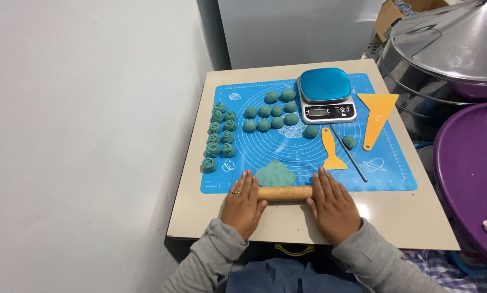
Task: Rolling out small pieces of blue dough and assembling them into decorative rose shapes on a silicone mat.
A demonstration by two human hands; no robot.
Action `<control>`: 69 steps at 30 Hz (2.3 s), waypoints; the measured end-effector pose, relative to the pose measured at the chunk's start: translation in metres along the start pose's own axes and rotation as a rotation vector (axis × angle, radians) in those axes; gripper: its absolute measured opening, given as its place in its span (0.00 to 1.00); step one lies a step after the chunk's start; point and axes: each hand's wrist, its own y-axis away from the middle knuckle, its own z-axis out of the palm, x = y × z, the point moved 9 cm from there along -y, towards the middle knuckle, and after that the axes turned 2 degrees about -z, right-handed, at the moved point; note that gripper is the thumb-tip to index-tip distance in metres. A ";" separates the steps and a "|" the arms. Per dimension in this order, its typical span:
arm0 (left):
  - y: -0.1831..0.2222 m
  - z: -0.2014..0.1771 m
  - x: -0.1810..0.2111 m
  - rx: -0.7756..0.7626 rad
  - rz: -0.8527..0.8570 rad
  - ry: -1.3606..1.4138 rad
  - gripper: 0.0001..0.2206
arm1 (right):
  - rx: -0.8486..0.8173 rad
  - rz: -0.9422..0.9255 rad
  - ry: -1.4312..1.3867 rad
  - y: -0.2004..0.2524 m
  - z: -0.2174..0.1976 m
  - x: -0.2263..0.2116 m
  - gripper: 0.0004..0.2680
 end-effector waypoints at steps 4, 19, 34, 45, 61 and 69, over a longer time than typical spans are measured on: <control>0.012 -0.012 0.006 0.043 0.034 0.027 0.27 | -0.019 -0.021 -0.031 0.009 0.012 0.006 0.20; 0.002 -0.018 -0.031 0.354 -0.090 -0.169 0.23 | 0.191 -0.188 -0.171 -0.115 0.022 0.018 0.15; 0.026 -0.029 -0.070 0.374 -0.357 -0.332 0.20 | -0.383 -0.007 -0.396 -0.109 0.105 -0.008 0.10; 0.026 -0.042 -0.069 0.436 -0.474 -0.327 0.21 | -0.347 0.023 -0.579 -0.101 0.119 -0.009 0.05; 0.005 -0.067 0.017 0.576 -0.064 0.069 0.13 | -0.386 -0.041 -0.830 -0.096 0.089 -0.021 0.03; -0.019 -0.019 0.016 0.267 -0.082 0.301 0.18 | -0.262 0.212 -1.110 -0.098 0.072 0.028 0.05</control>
